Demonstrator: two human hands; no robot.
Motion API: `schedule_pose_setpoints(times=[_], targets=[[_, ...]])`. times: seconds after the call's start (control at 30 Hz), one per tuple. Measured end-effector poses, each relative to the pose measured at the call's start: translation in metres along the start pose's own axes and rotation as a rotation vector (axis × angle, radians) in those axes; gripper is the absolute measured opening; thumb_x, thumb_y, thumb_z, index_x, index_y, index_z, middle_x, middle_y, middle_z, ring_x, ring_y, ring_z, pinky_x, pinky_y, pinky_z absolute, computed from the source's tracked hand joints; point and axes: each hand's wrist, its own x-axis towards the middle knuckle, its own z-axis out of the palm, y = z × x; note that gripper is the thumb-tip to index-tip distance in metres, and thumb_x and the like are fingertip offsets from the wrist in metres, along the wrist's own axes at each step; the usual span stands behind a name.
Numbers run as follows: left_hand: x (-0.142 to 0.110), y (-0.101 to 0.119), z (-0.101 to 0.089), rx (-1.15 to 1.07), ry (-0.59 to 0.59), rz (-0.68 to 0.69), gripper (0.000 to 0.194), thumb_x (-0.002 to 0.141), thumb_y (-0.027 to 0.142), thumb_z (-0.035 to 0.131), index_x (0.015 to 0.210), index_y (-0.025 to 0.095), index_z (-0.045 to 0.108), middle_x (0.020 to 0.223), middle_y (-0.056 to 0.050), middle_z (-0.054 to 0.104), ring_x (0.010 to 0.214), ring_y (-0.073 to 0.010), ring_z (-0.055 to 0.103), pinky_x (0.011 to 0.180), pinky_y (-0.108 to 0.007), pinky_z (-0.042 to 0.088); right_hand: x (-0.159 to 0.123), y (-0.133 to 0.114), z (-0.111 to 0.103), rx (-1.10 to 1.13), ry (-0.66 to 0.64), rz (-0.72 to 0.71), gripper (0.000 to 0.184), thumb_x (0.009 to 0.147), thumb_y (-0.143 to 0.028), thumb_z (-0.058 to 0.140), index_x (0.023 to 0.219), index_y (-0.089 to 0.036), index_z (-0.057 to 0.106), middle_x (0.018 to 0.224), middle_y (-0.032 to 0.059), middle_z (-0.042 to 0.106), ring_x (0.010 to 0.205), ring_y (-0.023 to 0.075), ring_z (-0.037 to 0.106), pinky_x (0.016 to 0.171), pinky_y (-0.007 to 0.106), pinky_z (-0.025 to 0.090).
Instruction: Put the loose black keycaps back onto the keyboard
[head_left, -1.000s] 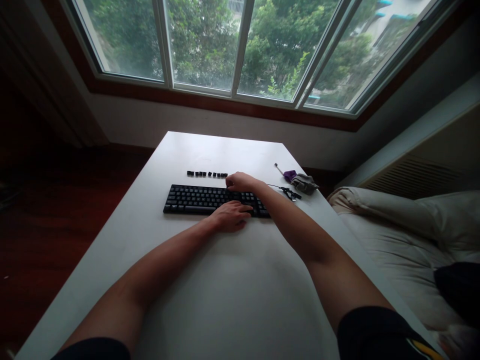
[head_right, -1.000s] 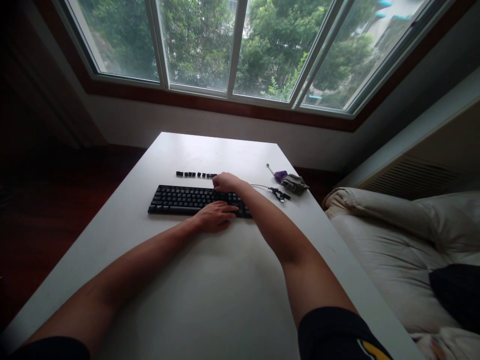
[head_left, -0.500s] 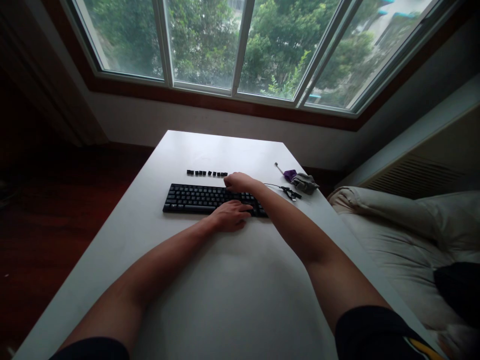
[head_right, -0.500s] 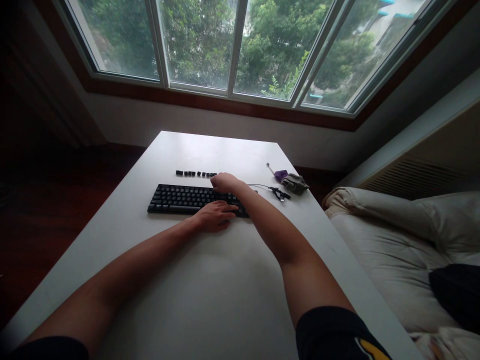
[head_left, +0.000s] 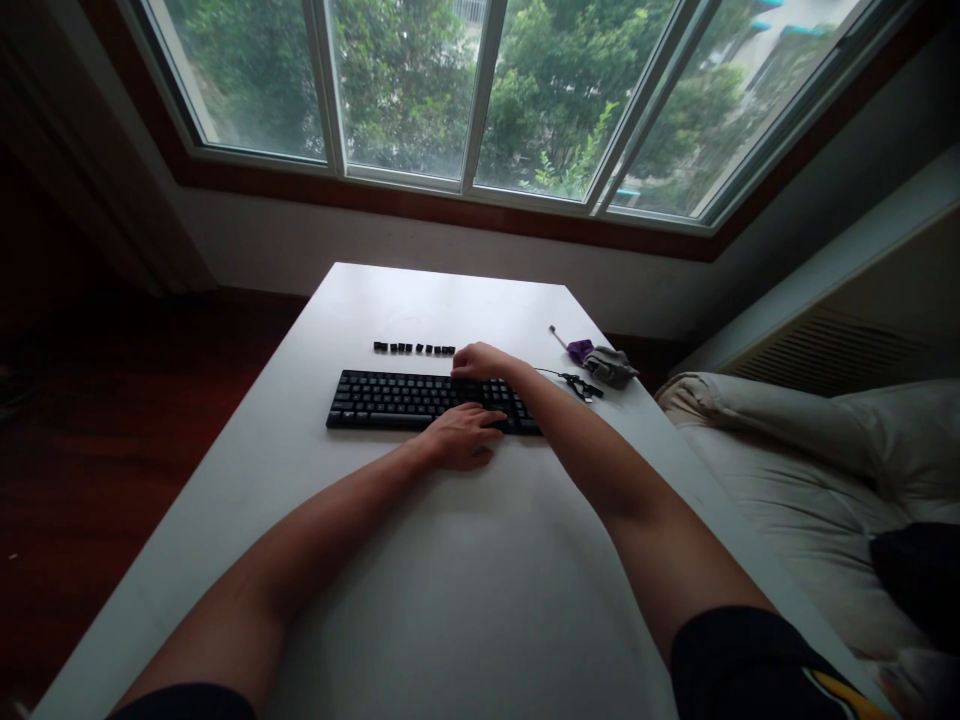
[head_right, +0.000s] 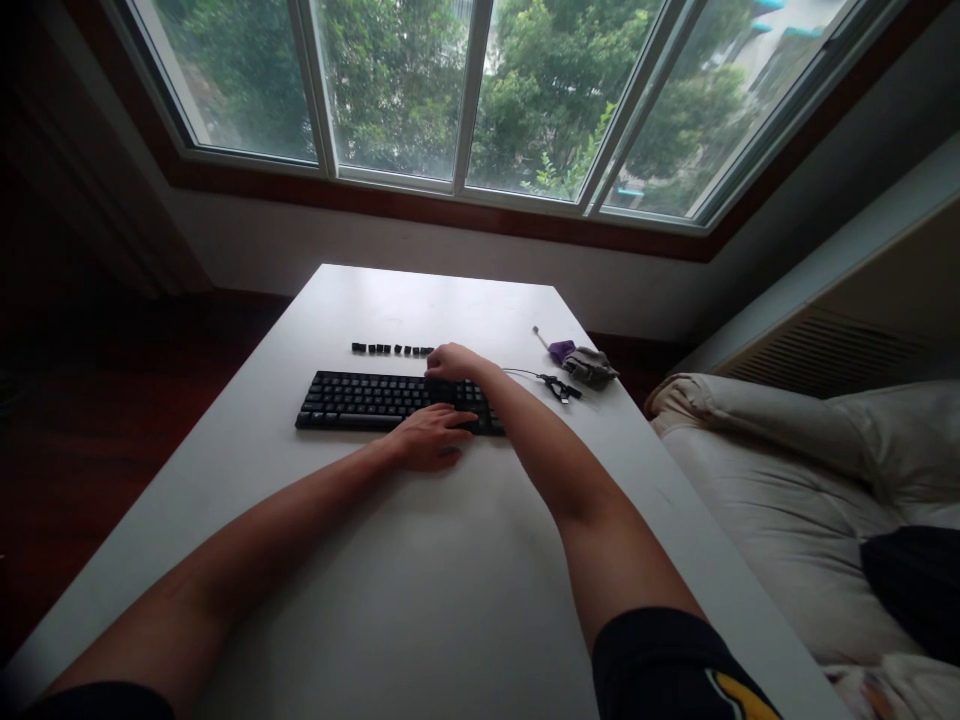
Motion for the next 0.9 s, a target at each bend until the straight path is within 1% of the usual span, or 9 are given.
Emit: schedule_pose_setpoints(times=[0.07,0.13,0.2,0.33,0.53,0.67,0.77,0.83,0.9], targets=[[0.001,0.000,-0.001,-0.007,-0.016,0.026,0.041,0.086,0.038,0.066,0.125,0.025,0.066,0.154,-0.009,0.048,0.126,-0.0295,0.057,0.116,-0.047,0.036,0.003,0.008,0.004,0.069,0.112,0.108,0.021,0.093,-0.034,0.060,0.101,-0.021,0.075,0.092,0.0014,0.075,0.077,0.0133,0.064,0.071,0.023,0.042],[0.002,0.001,-0.003,-0.009,-0.033,0.054,0.044,0.085,0.040,0.067,0.126,0.024,0.065,0.156,-0.010,0.045,0.129,-0.0309,0.055,0.117,-0.048,0.034,0.009,0.013,0.010,0.067,0.257,0.229,0.023,0.094,-0.032,0.059,0.110,-0.022,0.072,0.097,0.0022,0.075,0.084,0.0145,0.065,0.074,0.023,0.043],[0.003,0.001,-0.004,-0.009,-0.044,0.069,0.046,0.084,0.041,0.068,0.127,0.023,0.065,0.156,-0.011,0.044,0.131,-0.0316,0.054,0.118,-0.048,0.033,0.016,0.015,0.016,0.044,0.333,0.291,0.028,0.093,-0.031,0.061,0.120,-0.024,0.067,0.104,0.0031,0.074,0.093,0.0167,0.065,0.078,0.025,0.043],[0.003,0.002,-0.006,-0.011,-0.049,0.077,0.048,0.084,0.043,0.067,0.128,0.022,0.065,0.154,-0.013,0.046,0.131,-0.0317,0.053,0.118,-0.047,0.033,0.033,0.013,0.026,-0.012,0.306,0.305,0.035,0.093,-0.031,0.063,0.127,-0.024,0.061,0.117,0.0064,0.071,0.105,0.0193,0.063,0.085,0.027,0.044],[0.004,-0.002,-0.008,-0.036,-0.042,0.100,0.045,0.085,0.038,0.065,0.128,0.023,0.066,0.144,-0.012,0.056,0.124,-0.0293,0.058,0.116,-0.045,0.035,0.043,0.009,0.029,-0.100,0.291,0.320,0.026,0.095,-0.032,0.060,0.119,-0.023,0.066,0.120,0.0098,0.068,0.107,0.0227,0.063,0.084,0.030,0.046],[0.004,-0.007,-0.008,-0.055,-0.040,0.098,0.040,0.087,0.035,0.063,0.125,0.024,0.067,0.146,-0.008,0.056,0.120,-0.0271,0.060,0.114,-0.044,0.038,0.038,0.009,0.024,-0.119,0.352,0.326,0.023,0.097,-0.029,0.056,0.116,-0.022,0.068,0.117,0.0105,0.070,0.102,0.0226,0.065,0.082,0.029,0.046],[0.004,-0.008,-0.006,-0.037,-0.044,0.097,0.037,0.087,0.036,0.064,0.121,0.023,0.069,0.149,-0.008,0.053,0.121,-0.0277,0.059,0.114,-0.043,0.038,0.030,0.013,0.019,-0.062,0.397,0.357,0.023,0.096,-0.031,0.057,0.112,-0.022,0.069,0.111,0.0090,0.073,0.100,0.0219,0.066,0.081,0.029,0.046],[0.003,-0.008,-0.005,-0.021,-0.049,0.092,0.036,0.087,0.036,0.064,0.121,0.023,0.069,0.151,-0.007,0.051,0.122,-0.0280,0.059,0.114,-0.044,0.037,0.022,0.016,0.016,0.014,0.382,0.308,0.022,0.094,-0.033,0.060,0.110,-0.022,0.072,0.106,0.0066,0.074,0.096,0.0201,0.067,0.079,0.027,0.046],[0.003,-0.007,-0.004,-0.011,-0.050,0.084,0.038,0.087,0.036,0.065,0.123,0.024,0.068,0.153,-0.006,0.049,0.124,-0.0284,0.057,0.114,-0.044,0.037,0.013,0.018,0.012,0.117,0.310,0.199,0.021,0.092,-0.033,0.064,0.107,-0.022,0.074,0.100,0.0039,0.075,0.090,0.0172,0.067,0.076,0.024,0.046]])
